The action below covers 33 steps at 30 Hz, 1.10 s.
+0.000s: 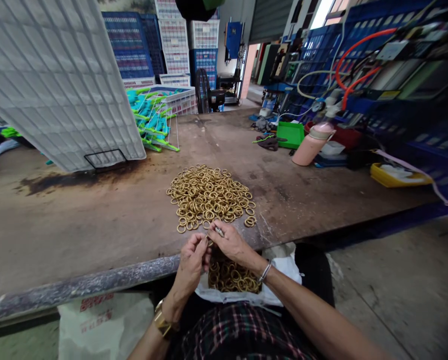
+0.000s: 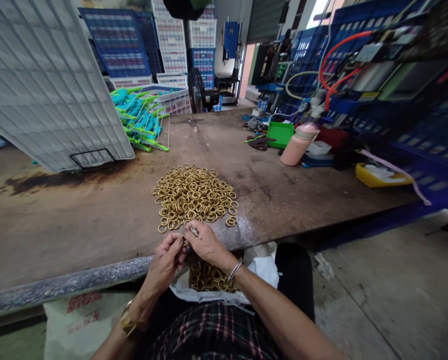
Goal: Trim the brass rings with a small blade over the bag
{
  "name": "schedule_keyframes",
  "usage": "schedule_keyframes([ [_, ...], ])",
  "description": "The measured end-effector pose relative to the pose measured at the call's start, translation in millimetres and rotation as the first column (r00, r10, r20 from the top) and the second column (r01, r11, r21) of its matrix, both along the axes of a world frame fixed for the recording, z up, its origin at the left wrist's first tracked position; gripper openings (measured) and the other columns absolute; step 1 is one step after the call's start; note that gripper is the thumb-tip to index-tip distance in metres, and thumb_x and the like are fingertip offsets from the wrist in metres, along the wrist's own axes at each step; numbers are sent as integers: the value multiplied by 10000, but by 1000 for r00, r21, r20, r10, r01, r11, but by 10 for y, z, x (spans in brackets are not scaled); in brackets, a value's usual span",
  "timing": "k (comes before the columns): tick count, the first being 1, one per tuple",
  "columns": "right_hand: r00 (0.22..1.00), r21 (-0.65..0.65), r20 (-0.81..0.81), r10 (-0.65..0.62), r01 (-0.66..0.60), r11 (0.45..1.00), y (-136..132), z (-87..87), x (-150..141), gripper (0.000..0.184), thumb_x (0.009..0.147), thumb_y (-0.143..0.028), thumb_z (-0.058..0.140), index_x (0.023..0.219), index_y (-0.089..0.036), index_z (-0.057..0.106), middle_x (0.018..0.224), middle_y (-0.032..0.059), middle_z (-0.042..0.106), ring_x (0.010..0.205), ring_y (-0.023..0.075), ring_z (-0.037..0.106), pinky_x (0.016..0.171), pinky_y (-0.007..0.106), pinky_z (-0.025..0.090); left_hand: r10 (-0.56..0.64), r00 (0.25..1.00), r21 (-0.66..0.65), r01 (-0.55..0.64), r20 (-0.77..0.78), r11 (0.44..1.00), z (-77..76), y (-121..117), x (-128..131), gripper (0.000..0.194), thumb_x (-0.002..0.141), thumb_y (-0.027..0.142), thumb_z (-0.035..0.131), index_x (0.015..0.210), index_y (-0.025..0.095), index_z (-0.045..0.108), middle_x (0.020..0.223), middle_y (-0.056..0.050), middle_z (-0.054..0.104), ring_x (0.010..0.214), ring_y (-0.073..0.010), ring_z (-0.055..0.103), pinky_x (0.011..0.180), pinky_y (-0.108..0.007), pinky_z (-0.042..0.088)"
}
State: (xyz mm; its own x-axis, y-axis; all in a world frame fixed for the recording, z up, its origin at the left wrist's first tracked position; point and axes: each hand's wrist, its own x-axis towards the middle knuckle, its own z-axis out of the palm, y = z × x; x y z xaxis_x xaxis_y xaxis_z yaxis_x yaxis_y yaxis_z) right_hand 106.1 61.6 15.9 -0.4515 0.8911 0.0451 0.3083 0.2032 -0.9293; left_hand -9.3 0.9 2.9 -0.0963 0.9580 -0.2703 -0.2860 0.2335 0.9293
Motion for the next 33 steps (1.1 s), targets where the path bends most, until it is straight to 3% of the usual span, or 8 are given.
schedule_keyframes([
  [5,1000,-28,-19,22,-23,999,-4,-13,8,163,820,-291,432,710,-176,468,625,-55,436,602,84,401,568,187,316,-23,985,-22,28,172,999,11,6,14,283,731,439,585,774,191,455,572,69,480,396,-36,373,351,-144,269],
  [10,999,-39,-32,14,-15,999,18,-68,15,153,831,-255,398,724,-180,477,616,-50,457,589,88,431,575,188,332,15,979,-24,-10,201,1000,-3,7,22,289,715,423,611,753,193,440,565,70,491,396,-33,383,359,-140,270],
  [13,996,69,73,-47,42,997,34,-120,56,170,841,-228,370,756,-176,507,626,-33,487,597,98,449,584,199,327,24,984,-16,-21,179,1000,-29,5,14,282,725,426,600,754,197,438,573,70,493,400,-34,388,361,-139,281],
  [15,981,176,191,-13,-21,984,29,-159,95,158,833,-203,378,791,-175,528,651,-16,519,605,105,455,589,207,314,25,988,0,-25,151,1000,-51,10,7,277,732,425,592,745,196,437,568,73,482,396,-33,378,358,-140,282],
  [20,885,281,461,64,-214,935,-20,-217,146,175,763,-125,405,846,-176,550,668,12,572,601,124,471,570,225,271,4,998,53,-7,66,999,-94,33,0,259,767,430,549,748,193,445,566,74,460,396,-34,362,356,-143,290],
  [33,684,194,727,53,-279,940,-51,-151,64,260,769,-147,398,1004,-146,509,787,82,650,689,181,587,564,251,291,13,997,61,-9,-73,998,-153,23,5,304,759,479,529,719,192,435,502,82,439,374,-39,343,341,-142,278],
])
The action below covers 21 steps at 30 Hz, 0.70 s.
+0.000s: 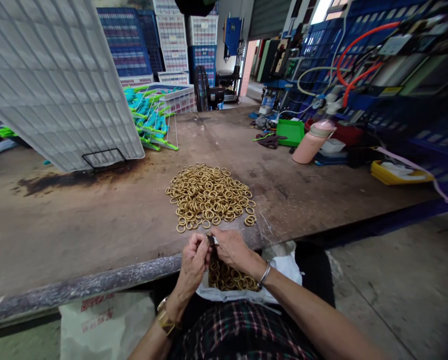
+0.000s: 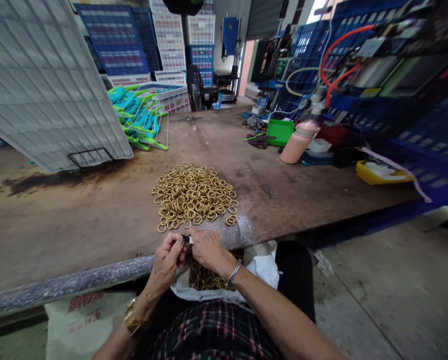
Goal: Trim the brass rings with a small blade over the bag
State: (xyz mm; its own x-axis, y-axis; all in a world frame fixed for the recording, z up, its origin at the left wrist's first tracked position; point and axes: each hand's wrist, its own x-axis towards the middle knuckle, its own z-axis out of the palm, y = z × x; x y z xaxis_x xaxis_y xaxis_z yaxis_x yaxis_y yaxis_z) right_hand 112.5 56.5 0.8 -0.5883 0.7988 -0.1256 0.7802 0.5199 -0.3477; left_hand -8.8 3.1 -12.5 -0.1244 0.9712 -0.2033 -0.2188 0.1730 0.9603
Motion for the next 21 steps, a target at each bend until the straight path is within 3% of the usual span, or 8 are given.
schedule_keyframes([
  [5,992,8,89,-87,87,996,90,-23,-62,244,791,-120,390,1012,-133,491,799,111,661,701,195,611,573,256,325,-28,995,-60,34,91,998,79,-156,19,313,745,466,563,698,190,422,504,80,447,365,-36,350,347,-151,305],
  [8,982,42,109,-157,153,987,167,-38,-94,233,791,-107,396,1007,-132,477,791,106,658,712,195,617,585,250,342,-45,959,-76,68,279,995,154,-230,32,299,730,434,600,708,192,425,546,66,481,381,-42,383,351,-161,318],
  [11,981,93,74,-181,174,980,202,-58,-166,197,831,-184,405,1019,-145,452,819,108,655,749,207,623,600,255,364,15,893,-131,48,449,990,164,-230,6,302,727,434,605,716,184,436,612,34,523,438,-57,436,356,-158,315],
  [17,959,152,88,-268,253,955,260,-114,-333,219,828,-242,438,1027,-149,442,815,120,663,753,242,636,599,284,392,125,839,-191,-25,530,981,115,-156,-87,271,711,365,638,718,153,470,687,-13,577,519,-81,505,362,-156,319],
  [21,960,142,69,-270,259,955,303,-114,-335,211,804,-201,443,1008,-146,456,802,108,666,739,233,636,591,277,384,121,797,-204,3,591,979,114,-123,-132,244,680,287,670,752,178,464,667,12,576,512,-81,515,369,-146,316],
])
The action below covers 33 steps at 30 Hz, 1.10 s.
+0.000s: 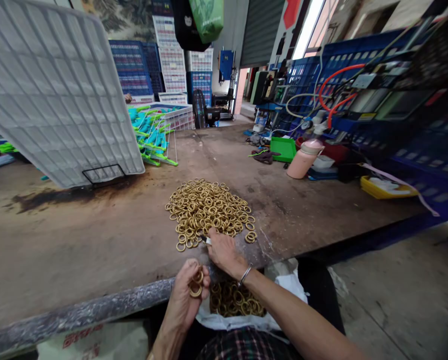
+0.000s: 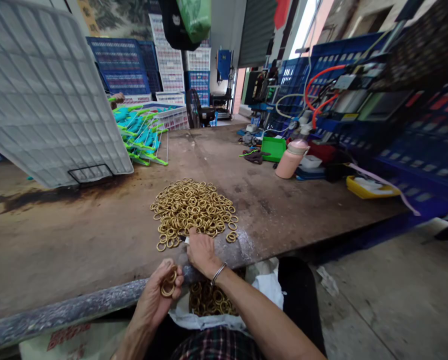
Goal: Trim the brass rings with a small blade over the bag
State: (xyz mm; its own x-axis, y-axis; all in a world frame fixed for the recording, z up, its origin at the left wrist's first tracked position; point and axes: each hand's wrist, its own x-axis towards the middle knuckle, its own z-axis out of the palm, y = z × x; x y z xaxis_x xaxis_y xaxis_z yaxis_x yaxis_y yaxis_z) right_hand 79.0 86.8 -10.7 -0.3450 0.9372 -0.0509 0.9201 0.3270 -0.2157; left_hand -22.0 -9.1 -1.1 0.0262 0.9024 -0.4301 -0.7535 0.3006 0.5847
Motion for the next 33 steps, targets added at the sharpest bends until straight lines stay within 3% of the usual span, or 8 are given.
schedule_keyframes([
  [6,997,-21,-75,30,-32,999,-7,23,93,183,806,-163,422,978,-164,484,799,79,656,719,189,616,589,248,334,11,995,-70,-3,101,998,15,33,-40,240,638,259,701,758,153,521,650,18,563,547,-77,545,391,-134,347],
  [10,960,-7,-262,99,-105,994,-46,-9,196,185,783,-135,424,948,-178,497,749,32,620,664,149,569,582,229,313,27,999,-121,-24,23,992,37,74,-45,234,623,209,710,723,156,505,709,1,604,592,-101,599,415,-150,400],
  [15,843,14,-512,165,-184,983,-147,24,326,157,786,-134,414,910,-193,489,741,-1,561,662,129,516,616,215,342,31,996,-94,-39,-78,995,62,128,-6,336,571,208,746,806,163,509,643,24,583,522,-88,568,384,-143,370],
  [20,823,16,-514,240,-270,963,-229,82,395,192,753,-103,448,915,-189,506,771,12,579,692,134,532,641,221,359,8,978,-27,-14,-207,1000,45,141,99,366,601,395,721,782,160,506,561,66,496,406,-36,419,344,-130,289],
  [23,817,25,-506,277,-307,951,-263,103,403,204,750,-98,452,923,-182,519,768,20,593,692,138,540,632,224,356,-16,957,4,19,-291,1000,1,138,139,343,629,425,693,757,159,517,539,77,462,380,-24,353,338,-131,249],
  [26,774,-6,-597,212,-269,963,-284,143,389,122,802,-173,445,891,-178,529,750,14,586,685,131,530,629,224,358,26,900,50,-5,-436,999,-42,132,139,299,664,420,660,767,159,556,489,84,429,367,-35,334,347,-150,257],
  [29,709,-134,-704,54,-207,969,-287,176,363,153,846,-267,414,814,-175,533,657,-17,553,619,111,499,595,212,354,96,795,124,-27,-599,992,-49,123,122,226,696,379,631,755,162,612,429,75,424,365,-60,348,363,-172,273],
  [33,663,-257,-745,-73,-183,949,-269,158,334,203,820,-253,419,654,-168,500,559,-46,490,549,90,438,545,199,324,124,733,184,1,-669,983,-34,113,125,161,708,337,621,742,180,637,405,65,428,371,-79,362,368,-183,268],
])
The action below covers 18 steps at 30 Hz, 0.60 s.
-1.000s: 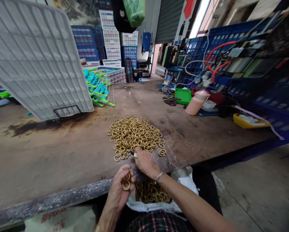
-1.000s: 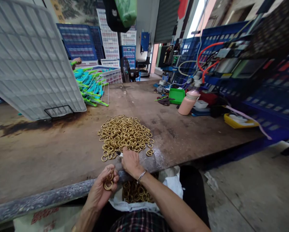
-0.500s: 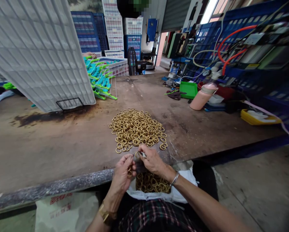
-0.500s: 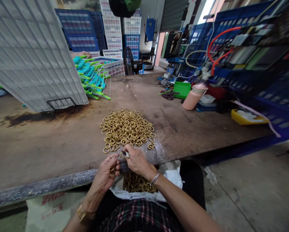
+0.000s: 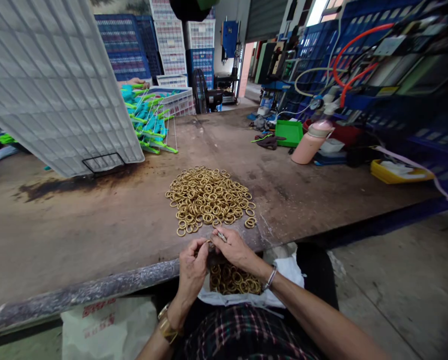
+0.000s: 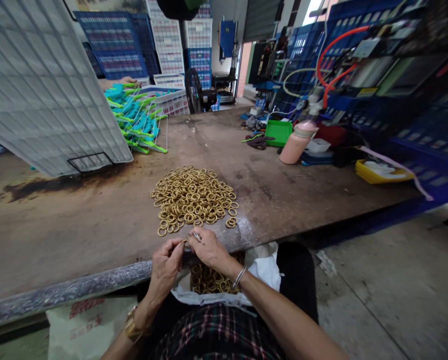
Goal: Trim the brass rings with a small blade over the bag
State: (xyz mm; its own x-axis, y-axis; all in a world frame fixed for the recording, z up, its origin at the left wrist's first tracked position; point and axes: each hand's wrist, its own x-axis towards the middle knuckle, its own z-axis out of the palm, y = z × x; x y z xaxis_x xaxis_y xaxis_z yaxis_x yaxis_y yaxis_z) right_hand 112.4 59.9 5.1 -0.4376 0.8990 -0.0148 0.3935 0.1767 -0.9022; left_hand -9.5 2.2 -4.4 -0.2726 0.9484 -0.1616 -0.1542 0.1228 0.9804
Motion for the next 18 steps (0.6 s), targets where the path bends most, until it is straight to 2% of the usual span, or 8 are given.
schedule_keyframes([
  [2,1000,-9,4,-29,29,1000,10,-21,-5,194,795,-237,435,621,-168,488,553,-52,464,542,85,409,531,196,307,-46,998,-52,48,52,997,-2,-3,13,203,716,378,610,742,177,607,428,71,421,358,-66,339,356,-176,260],
  [5,999,26,25,-46,45,999,15,-33,-1,160,774,-234,452,634,-169,494,553,-61,427,533,81,377,517,193,285,-116,969,-146,149,218,978,-8,-5,32,281,711,444,599,761,174,540,516,72,450,358,-39,327,339,-154,240],
  [8,999,87,43,-17,13,996,15,-19,9,154,780,-241,450,655,-169,504,569,-60,436,538,81,381,522,195,281,-138,934,-162,200,330,966,4,-6,43,305,699,453,610,739,176,489,566,69,463,373,-25,333,337,-138,230],
  [14,998,81,50,-41,37,996,54,-27,50,168,817,-203,394,721,-168,527,612,-32,504,578,97,447,565,201,319,-132,922,-143,196,364,970,70,0,57,317,679,443,636,725,178,468,561,73,463,371,-19,338,329,-133,233],
  [16,992,138,115,-44,28,990,53,-48,78,172,831,-197,386,743,-167,531,637,-14,526,596,105,459,577,208,318,-128,924,-135,188,361,973,82,8,66,318,684,445,633,727,180,462,560,74,460,368,-19,339,326,-134,239],
  [18,977,192,211,2,-43,981,33,-65,107,153,824,-170,395,772,-167,540,663,0,547,601,110,461,577,212,305,-128,929,-127,182,347,975,75,18,73,318,694,448,623,725,180,455,561,75,457,369,-18,339,324,-133,243],
])
